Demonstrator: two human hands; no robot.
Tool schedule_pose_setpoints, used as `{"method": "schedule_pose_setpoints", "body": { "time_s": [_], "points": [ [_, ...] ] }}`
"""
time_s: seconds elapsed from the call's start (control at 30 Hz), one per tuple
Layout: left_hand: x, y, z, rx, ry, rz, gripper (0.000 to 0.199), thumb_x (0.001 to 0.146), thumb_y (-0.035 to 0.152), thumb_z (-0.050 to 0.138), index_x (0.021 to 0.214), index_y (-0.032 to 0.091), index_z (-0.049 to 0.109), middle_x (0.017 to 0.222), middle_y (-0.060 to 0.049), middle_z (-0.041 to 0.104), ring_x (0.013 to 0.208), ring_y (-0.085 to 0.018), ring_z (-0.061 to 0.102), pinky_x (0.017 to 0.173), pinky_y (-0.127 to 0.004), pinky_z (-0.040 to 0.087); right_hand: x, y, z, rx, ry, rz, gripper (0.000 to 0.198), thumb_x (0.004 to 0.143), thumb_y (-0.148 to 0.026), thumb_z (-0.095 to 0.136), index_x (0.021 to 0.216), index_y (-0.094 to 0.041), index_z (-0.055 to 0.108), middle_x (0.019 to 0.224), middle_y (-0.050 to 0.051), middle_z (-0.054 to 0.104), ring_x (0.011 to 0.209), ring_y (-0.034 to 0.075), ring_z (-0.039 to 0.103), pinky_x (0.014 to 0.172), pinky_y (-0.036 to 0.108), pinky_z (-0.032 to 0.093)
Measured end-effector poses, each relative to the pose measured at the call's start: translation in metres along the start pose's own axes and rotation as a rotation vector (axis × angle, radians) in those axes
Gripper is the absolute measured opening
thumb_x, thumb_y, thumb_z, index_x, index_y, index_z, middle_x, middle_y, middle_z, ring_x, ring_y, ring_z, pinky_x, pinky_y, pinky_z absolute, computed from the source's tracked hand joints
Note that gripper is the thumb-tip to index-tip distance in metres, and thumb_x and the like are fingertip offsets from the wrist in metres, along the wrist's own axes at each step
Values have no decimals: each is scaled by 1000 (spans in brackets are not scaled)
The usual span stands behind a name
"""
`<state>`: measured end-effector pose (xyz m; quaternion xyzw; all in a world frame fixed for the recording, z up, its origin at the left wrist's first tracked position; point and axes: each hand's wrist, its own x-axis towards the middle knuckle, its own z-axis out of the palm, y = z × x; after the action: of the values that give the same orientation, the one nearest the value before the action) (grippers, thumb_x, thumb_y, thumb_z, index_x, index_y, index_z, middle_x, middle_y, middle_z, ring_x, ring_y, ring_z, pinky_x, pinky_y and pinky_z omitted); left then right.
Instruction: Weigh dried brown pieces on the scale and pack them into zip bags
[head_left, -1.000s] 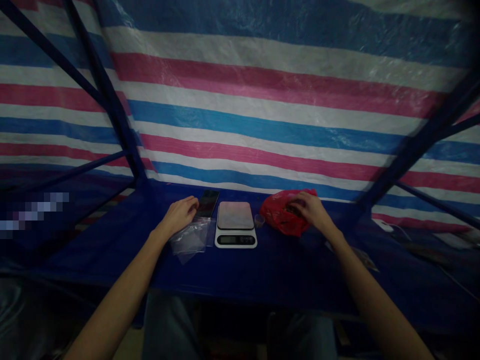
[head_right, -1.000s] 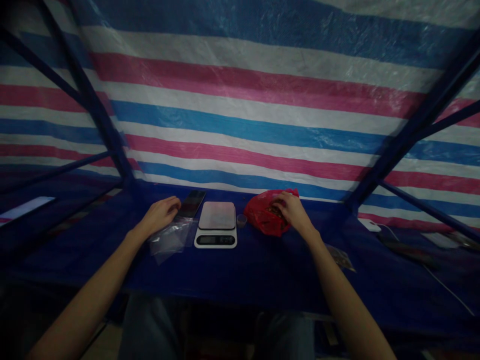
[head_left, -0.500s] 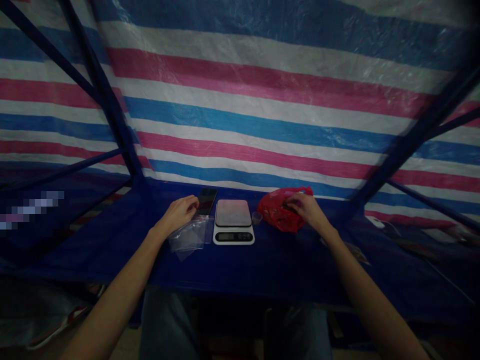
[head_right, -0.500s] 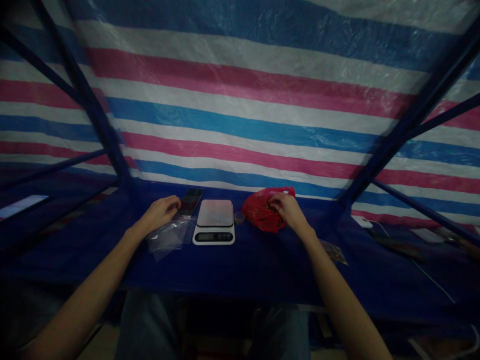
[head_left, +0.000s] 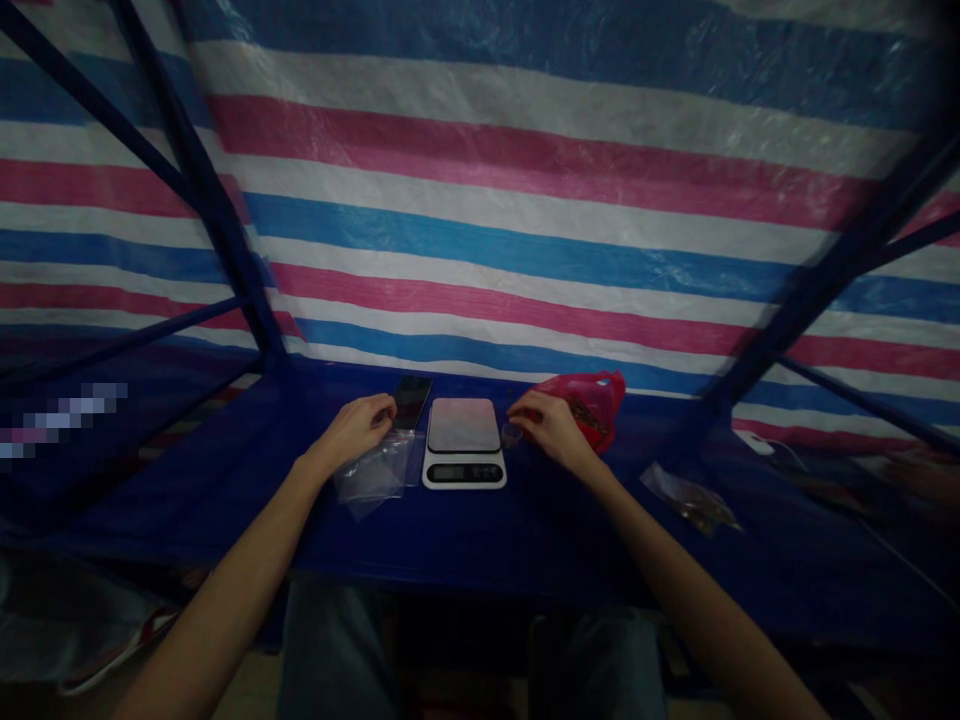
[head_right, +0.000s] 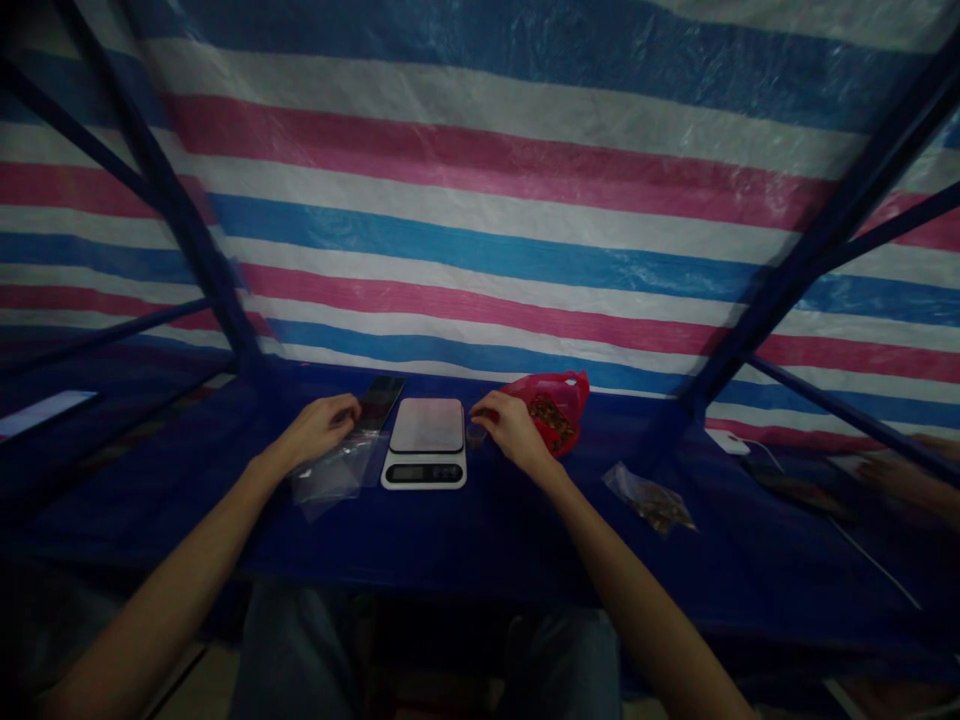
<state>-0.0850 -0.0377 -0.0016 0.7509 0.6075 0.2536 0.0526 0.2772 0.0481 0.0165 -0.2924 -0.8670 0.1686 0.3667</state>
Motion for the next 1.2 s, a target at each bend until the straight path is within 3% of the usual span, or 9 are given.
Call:
{"method": "schedule_pose_setpoints", "body": {
  "time_s": [0.17,0.77,0.93,1.03,1.13,1.2],
  "points": [
    [1,-3,1,3,1,-7,17,82,18,47,85,21,63,80,-2,67,71,-18,61,67,-29,40,-4,11,16,41,55,56,6,87,-16,69,86,-20,73,85,5,71,77,20,66,73,32,51],
    [0,-11,1,-16,95,9,20,83,22,47,90,21,66,86,-4,71,78,-20,65,74,-30,47,-11,11,20,164,76,104,13,79,-12,66,86,-21,72,83,3,68,71,18,66,65,30,53],
    [-6,-9,4,1,111,-9,27,83,23,47,103,21,65,90,-3,71,77,-20,66,72,-29,47,-11,7,12,65,54,-5,24,76,-8,63,92,-22,75,96,5,71,88,21,67,83,36,55],
    [-10,-4,4,18,118,-19,33,84,23,47,112,22,63,86,-2,69,74,-19,65,70,-28,45,-9,7,-12,57,224,-12,30,79,-9,53,94,-23,75,103,7,73,99,23,67,93,39,53],
    [-14,2,3,26,131,-26,39,83,21,47,121,20,59,81,0,65,71,-19,63,67,-28,44,-12,16,-47,164,493,143,25,81,-18,52,96,-20,72,95,9,73,91,24,68,89,41,55],
    [-16,4,4,40,134,-32,37,83,21,47,118,19,60,80,-1,64,71,-20,62,68,-29,44,-19,27,-70,337,584,257,25,85,-26,52,102,-20,70,90,9,73,82,22,69,82,39,57]
  ]
}}
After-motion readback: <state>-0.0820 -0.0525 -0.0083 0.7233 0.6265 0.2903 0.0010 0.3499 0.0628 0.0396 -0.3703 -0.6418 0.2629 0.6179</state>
